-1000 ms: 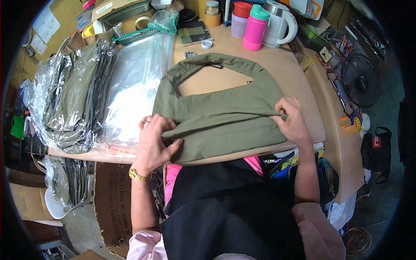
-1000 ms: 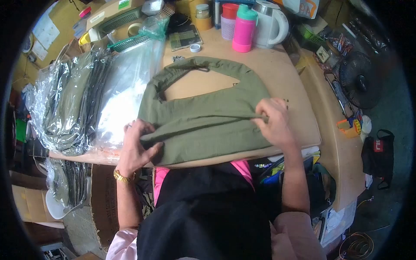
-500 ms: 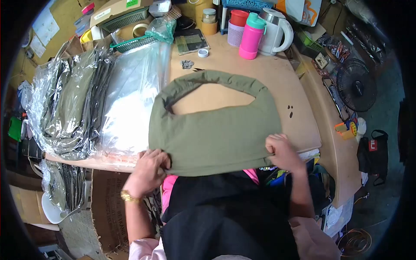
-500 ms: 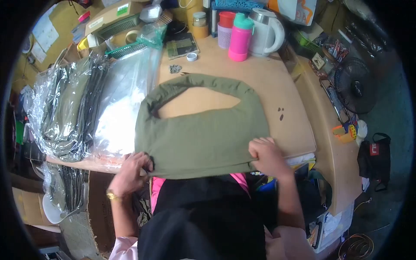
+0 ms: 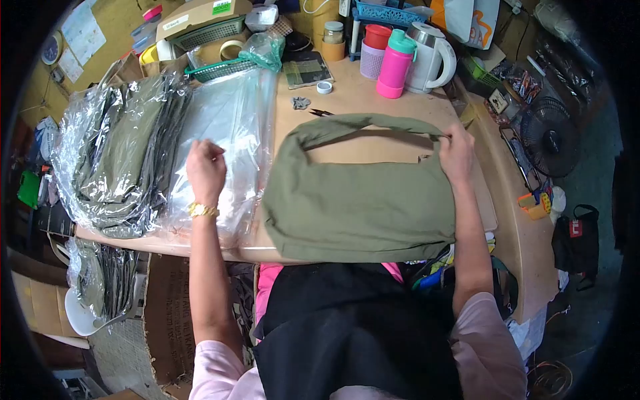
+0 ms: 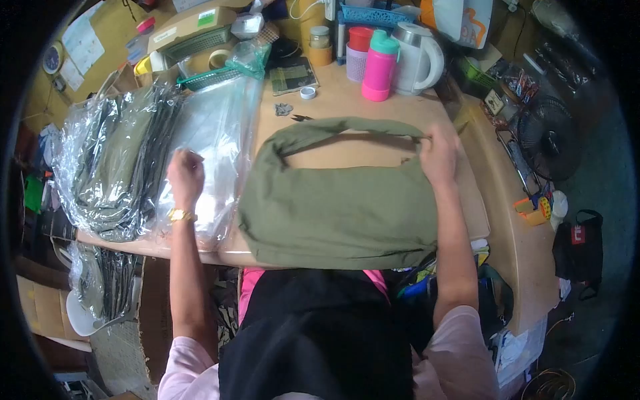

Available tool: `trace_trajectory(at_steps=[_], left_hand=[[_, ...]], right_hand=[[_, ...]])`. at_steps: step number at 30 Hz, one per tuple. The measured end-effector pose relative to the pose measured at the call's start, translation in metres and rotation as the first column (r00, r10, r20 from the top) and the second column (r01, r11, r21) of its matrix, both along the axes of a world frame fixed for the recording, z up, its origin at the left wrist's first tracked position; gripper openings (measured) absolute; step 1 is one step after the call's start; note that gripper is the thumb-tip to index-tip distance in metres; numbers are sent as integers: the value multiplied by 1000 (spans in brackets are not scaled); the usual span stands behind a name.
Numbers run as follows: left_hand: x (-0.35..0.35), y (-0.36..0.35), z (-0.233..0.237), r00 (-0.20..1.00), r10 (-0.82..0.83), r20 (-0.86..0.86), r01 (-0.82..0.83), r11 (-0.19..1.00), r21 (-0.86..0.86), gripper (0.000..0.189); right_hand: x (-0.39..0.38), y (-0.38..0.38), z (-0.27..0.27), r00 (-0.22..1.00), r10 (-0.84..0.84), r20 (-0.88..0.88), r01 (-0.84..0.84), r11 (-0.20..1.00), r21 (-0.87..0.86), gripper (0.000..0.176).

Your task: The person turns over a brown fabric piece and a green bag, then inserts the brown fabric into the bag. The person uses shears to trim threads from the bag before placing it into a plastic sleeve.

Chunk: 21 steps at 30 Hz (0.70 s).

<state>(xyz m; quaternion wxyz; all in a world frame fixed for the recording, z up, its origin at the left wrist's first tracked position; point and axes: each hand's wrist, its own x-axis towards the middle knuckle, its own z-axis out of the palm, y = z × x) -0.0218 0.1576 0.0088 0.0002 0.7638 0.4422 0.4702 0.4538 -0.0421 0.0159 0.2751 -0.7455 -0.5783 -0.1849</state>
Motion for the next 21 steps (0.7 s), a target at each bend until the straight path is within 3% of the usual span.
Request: trace_trajectory(at_steps=[1,2,3,5,7,10,12,13,14,15,16,18,21], left_hand=[[-2,-10,6,996,80,-37,-84,988,-127,8],[5,-14,6,996,-19,86,31,989,-144,9],[16,-18,8,972,-109,210,141,980,-142,14],[46,-27,19,966,-250,60,257,952,-165,33],[77,-27,22,957,-277,-82,264,954,-141,52],[94,-12,2,939,-263,-220,221,955,-198,49],[92,0,-2,899,-322,-296,208,910,-358,34],[86,2,-2,900,-323,-294,210,910,-359,34],[76,1,-2,941,-285,-179,237,938,-252,25],[70,-4,1,965,-255,-58,245,960,-137,17],[64,-16,8,980,-190,-64,187,981,-52,16],[51,-47,19,991,-119,-61,126,984,128,18],[27,-73,1,994,-93,-58,99,987,125,19]], right_hand=[[4,-8,-10,990,-13,-143,28,994,105,20],[7,-13,-20,959,-11,-283,71,976,204,18],[6,-13,-26,959,-13,-282,72,977,202,18],[-4,-8,-33,952,109,-285,-36,968,250,19],[-31,-6,-22,948,151,-280,-65,953,295,19],[-51,-4,-11,899,370,-233,-290,903,315,21],[-54,-6,-5,899,393,-194,-320,891,323,22],[-54,-9,-1,894,420,-158,-354,876,326,23],[-50,-14,2,894,418,-159,-353,878,324,23],[-42,-20,6,930,366,-22,-347,899,267,23],[-38,-23,7,943,311,117,-330,920,214,23],[-40,-24,3,929,337,157,-365,903,225,22],[-47,-30,-10,905,370,209,-414,879,235,20]])
